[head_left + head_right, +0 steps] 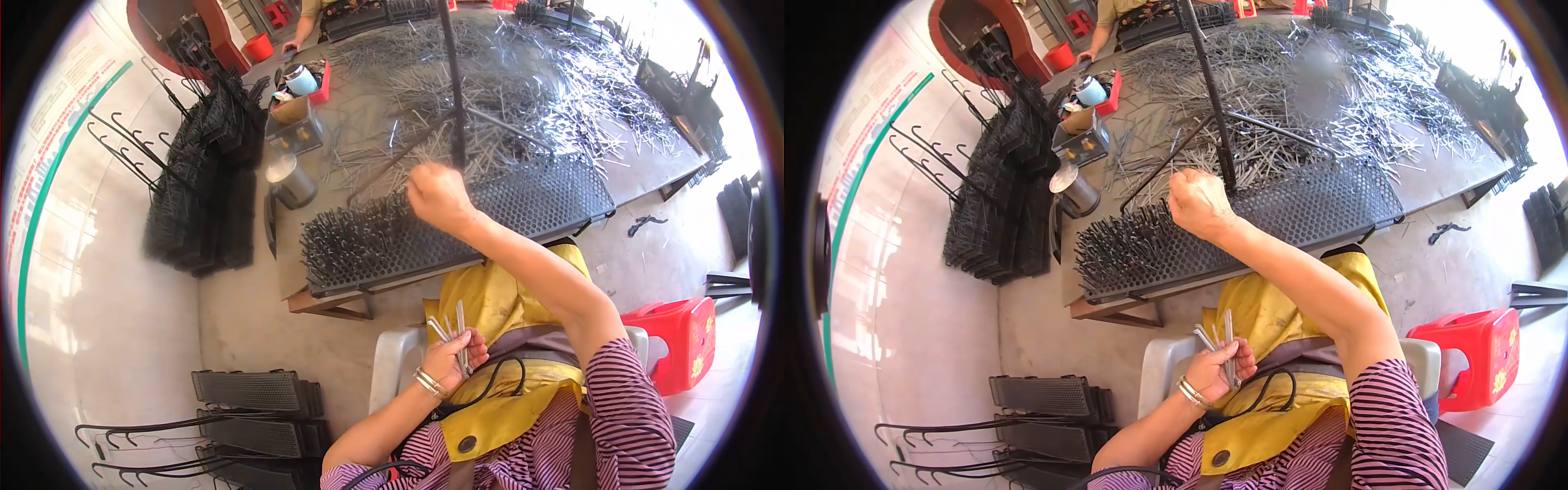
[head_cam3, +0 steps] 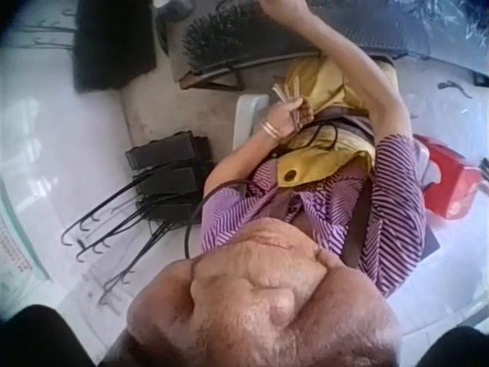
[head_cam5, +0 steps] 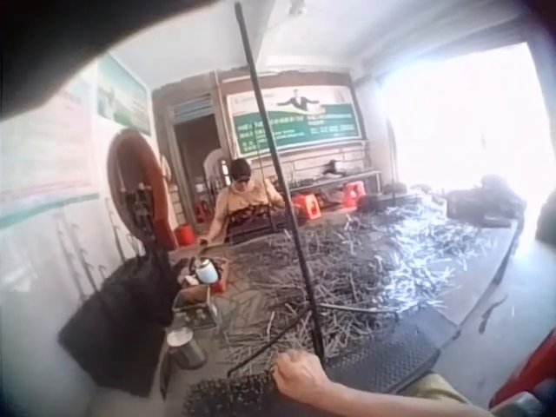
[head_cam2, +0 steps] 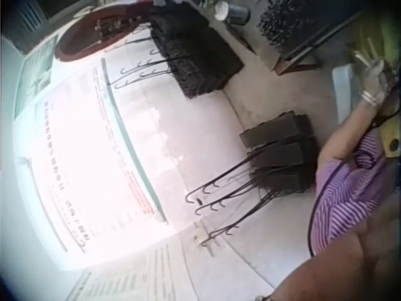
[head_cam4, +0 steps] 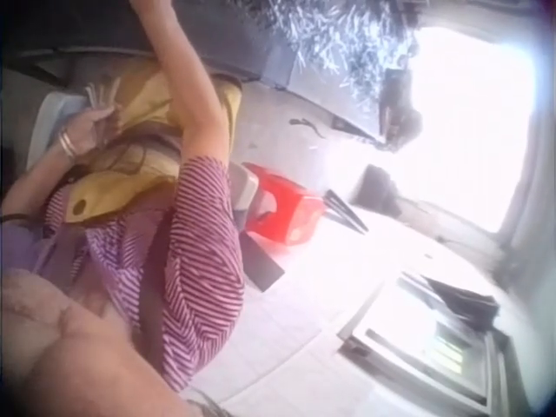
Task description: Assembling bird spikes by manually inserting metal pins into a plastic base.
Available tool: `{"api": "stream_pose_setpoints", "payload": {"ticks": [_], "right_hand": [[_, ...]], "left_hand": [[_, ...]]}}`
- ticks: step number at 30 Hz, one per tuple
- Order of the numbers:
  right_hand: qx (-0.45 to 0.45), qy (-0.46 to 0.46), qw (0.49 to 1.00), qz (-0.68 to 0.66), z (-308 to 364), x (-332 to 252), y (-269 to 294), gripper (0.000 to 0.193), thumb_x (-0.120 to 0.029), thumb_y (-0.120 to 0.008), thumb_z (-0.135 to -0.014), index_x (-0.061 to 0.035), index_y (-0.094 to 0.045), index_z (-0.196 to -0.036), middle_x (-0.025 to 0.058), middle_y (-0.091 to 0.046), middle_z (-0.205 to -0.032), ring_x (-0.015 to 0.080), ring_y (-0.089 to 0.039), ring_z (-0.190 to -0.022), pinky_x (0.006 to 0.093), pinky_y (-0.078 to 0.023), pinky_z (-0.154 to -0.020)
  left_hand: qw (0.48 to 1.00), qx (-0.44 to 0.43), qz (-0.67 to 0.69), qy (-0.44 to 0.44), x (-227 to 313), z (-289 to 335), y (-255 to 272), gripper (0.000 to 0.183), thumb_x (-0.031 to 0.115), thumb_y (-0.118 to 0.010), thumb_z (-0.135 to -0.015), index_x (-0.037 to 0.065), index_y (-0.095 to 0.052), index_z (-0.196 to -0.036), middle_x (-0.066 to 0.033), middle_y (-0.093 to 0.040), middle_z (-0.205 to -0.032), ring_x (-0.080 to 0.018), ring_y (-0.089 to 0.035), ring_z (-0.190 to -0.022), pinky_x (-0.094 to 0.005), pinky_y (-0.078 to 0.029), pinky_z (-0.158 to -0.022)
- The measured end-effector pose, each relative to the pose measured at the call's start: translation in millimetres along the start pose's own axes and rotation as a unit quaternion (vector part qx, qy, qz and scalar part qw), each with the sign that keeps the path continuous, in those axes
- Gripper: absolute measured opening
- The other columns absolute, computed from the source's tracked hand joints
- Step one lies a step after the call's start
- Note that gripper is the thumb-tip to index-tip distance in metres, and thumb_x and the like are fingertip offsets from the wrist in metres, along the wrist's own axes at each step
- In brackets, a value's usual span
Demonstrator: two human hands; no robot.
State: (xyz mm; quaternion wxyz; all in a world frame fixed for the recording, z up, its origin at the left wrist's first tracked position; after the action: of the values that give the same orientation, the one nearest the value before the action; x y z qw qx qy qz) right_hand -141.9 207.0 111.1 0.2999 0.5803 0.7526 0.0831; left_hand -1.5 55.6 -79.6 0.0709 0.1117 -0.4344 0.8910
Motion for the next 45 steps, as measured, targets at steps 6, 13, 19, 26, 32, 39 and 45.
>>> {"api": "stream_pose_setpoints", "payload": {"ticks": [6,13,19,26,32,39,45], "right_hand": [[0.01,-0.048,0.999,-0.015,10,10,9,0.009,-0.004,-0.054,-0.066,-0.0012,-0.047,-0.062,0.0145,-0.049,-0.061,0.0336,-0.05,-0.057,0.0394,-0.04,-0.05],[0.002,-0.049,0.998,-0.031,17,4,11,0.01,-0.003,-0.053,-0.066,-0.0007,-0.046,-0.06,0.0153,-0.05,-0.06,0.0345,-0.05,-0.057,0.0399,-0.04,-0.05],[-0.09,-0.097,0.991,0.024,-10,29,-6,0.01,-0.011,-0.048,-0.06,-0.0031,-0.051,-0.054,0.0183,-0.053,-0.059,0.0356,-0.054,-0.061,0.0429,-0.044,-0.057],[-0.211,0.022,0.977,0.025,8,15,-21,0.011,-0.01,-0.05,-0.065,0.0008,-0.053,-0.064,0.0183,-0.053,-0.059,0.0363,-0.053,-0.062,0.0428,-0.043,-0.056],[-0.164,-0.133,0.973,-0.093,39,18,19,0.017,-0.018,-0.057,-0.072,-0.0018,-0.058,-0.076,0.0138,-0.056,-0.062,0.0259,-0.055,-0.055,0.0335,-0.044,-0.051],[-0.337,-0.36,0.801,-0.339,136,-21,28,0.014,-0.011,-0.06,-0.074,0.0023,-0.057,-0.075,0.0031,-0.055,-0.057,0.008,-0.052,-0.048,0.0218,-0.041,-0.043],[-0.23,-0.524,0.703,-0.422,161,-9,33,0.012,-0.006,-0.061,-0.073,0.0039,-0.054,-0.074,0.0058,-0.056,-0.058,0.0088,-0.054,-0.049,0.02,-0.044,-0.042]], "left_hand": [[1.0,-0.016,-0.003,0.006,-2,-1,0,0.015,0.012,-0.045,-0.084,0.001,-0.051,-0.093,-0.0099,-0.056,-0.082,-0.0214,-0.057,-0.075,-0.034,-0.049,-0.07],[1.0,-0.016,-0.004,0.005,-6,2,-1,0.015,0.012,-0.046,-0.084,0.001,-0.052,-0.092,-0.01,-0.057,-0.083,-0.0213,-0.057,-0.075,-0.034,-0.049,-0.07],[0.999,0.008,-0.025,0.018,-8,3,-5,0.016,0.014,-0.048,-0.083,0.002,-0.052,-0.093,-0.0097,-0.057,-0.083,-0.0217,-0.058,-0.074,-0.0354,-0.05,-0.069],[0.999,-0.011,-0.026,0.018,2,6,-14,0.018,0.015,-0.046,-0.084,0.004,-0.049,-0.098,-0.0085,-0.057,-0.083,-0.0211,-0.058,-0.074,-0.0343,-0.049,-0.065],[0.999,-0.035,-0.025,-0.001,9,13,-20,0.019,0.017,-0.047,-0.084,0.005,-0.049,-0.1,-0.0079,-0.056,-0.082,-0.0202,-0.056,-0.068,-0.0303,-0.047,-0.055],[0.996,-0.073,-0.011,-0.049,17,18,-32,0.024,0.019,-0.051,-0.082,0.003,-0.049,-0.1,-0.0082,-0.056,-0.076,-0.0186,-0.052,-0.058,-0.0249,-0.037,-0.043],[0.993,-0.099,-0.019,-0.055,19,16,-33,0.023,0.02,-0.05,-0.083,0.003,-0.05,-0.098,-0.0083,-0.056,-0.076,-0.0171,-0.049,-0.056,-0.0238,-0.034,-0.041]]}}
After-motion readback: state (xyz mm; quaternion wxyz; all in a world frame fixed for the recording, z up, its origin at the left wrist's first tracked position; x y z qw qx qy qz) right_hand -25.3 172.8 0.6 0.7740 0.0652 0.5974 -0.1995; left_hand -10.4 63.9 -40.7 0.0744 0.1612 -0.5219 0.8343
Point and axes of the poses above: each hand's wrist, its own z-axis away from the middle knuckle, its own y-axis out of the back of the hand, x = y × z, the point moved 8 cm from there along -z, towards the middle knuckle
